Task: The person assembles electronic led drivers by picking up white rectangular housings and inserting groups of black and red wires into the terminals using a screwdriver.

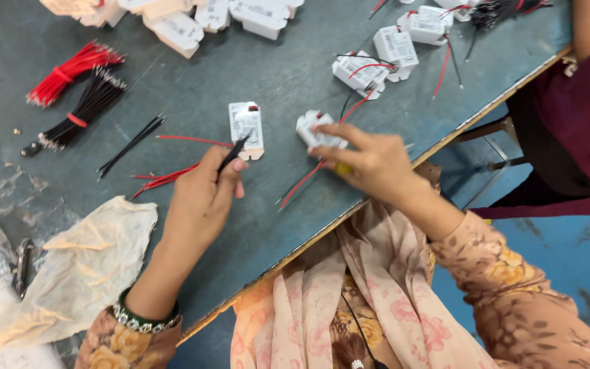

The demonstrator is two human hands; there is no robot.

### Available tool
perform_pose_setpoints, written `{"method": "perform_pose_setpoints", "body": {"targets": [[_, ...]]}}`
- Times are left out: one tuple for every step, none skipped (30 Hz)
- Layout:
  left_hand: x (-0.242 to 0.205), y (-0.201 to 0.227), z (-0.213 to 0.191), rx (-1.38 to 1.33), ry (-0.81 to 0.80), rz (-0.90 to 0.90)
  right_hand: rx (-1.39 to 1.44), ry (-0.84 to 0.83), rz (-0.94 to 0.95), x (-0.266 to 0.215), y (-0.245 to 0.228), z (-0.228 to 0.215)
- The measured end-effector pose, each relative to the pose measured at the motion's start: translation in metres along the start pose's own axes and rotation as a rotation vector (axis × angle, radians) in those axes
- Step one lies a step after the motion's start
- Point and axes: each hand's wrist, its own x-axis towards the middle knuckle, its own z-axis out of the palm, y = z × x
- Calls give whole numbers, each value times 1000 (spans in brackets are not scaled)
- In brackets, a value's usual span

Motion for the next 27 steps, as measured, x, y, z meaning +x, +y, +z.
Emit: {"method": "perform_pose_setpoints", "body": {"targets": [[1, -1, 3, 3, -13, 8, -54, -2, -3, 2, 7, -1], [2, -3, 3, 11, -24, 17, -106, 2, -8, 4, 14, -1], [1, -4, 3, 16, -26, 6, -158, 7, -14, 6, 24, 0], [1, -5, 4, 19, -35, 0, -192, 20, 4, 5, 35, 0], [2, -5, 4, 21, -44, -6, -225, 32, 21, 4, 48, 2], [3, -6, 4, 16, -41, 11, -262, 47, 39, 2, 63, 3], [4, -7, 5, 10, -38, 29, -253, 63, 38, 2, 81, 6], [3, -9, 7, 6, -34, 41, -239, 76, 38, 1, 100, 9], [3, -10, 8, 1, -51, 17, -269, 96, 53, 1, 118, 10], [5, -11, 7, -3, -61, -5, -300, 120, 64, 5, 137, 9], [8, -11, 6, -8, -71, -27, -270, 128, 59, 12, 154, 8], [7, -11, 6, -25, -51, -33, -240, 133, 54, 13, 164, 6], [7, -10, 5, -41, -31, -39, -215, 146, 74, 10, 167, 2], [6, -11, 3, -53, -1, -51, -180, 161, 86, 14, 167, 0], [7, -12, 0, -88, 38, 1, -144, 175, 98, 21, 163, 0], [7, -14, -2, -123, 84, 45, -94, 221, 86, 26, 150, 5], [8, -18, -4, -155, 130, 91, -43, 265, 75, 26, 129, 10], [9, -22, -6, -181, 149, 107, 6, 310, 64, 28, 107, 14], [11, -27, -7, -206, 168, 124, 99, 249, 45, 33, 84, 20], [14, -31, -7, -233, 176, 144, 186, 187, 33, 39, 61, 26], [17, -35, -5, -273, 156, 126, 238, 138, 0, 49, 41, 33], [19, -38, -2, -315, 133, 112, 288, 89, -30, 59, 24, 38], [19, -41, -1, -357, 110, 97, 300, 14, 6, 67, 10, 42], [19, -42, -1, -342, 120, 100, 310, -60, 39, 75, -2, 46], [18, -42, -2, -328, 129, 104, 320, -136, 70, 81, -10, 48], [18, -40, -3, -318, 134, 110, 290, -143, 39, 83, -13, 47], [16, -37, -5, -239, 155, 120, 259, -151, 8, 84, -15, 47]]}}
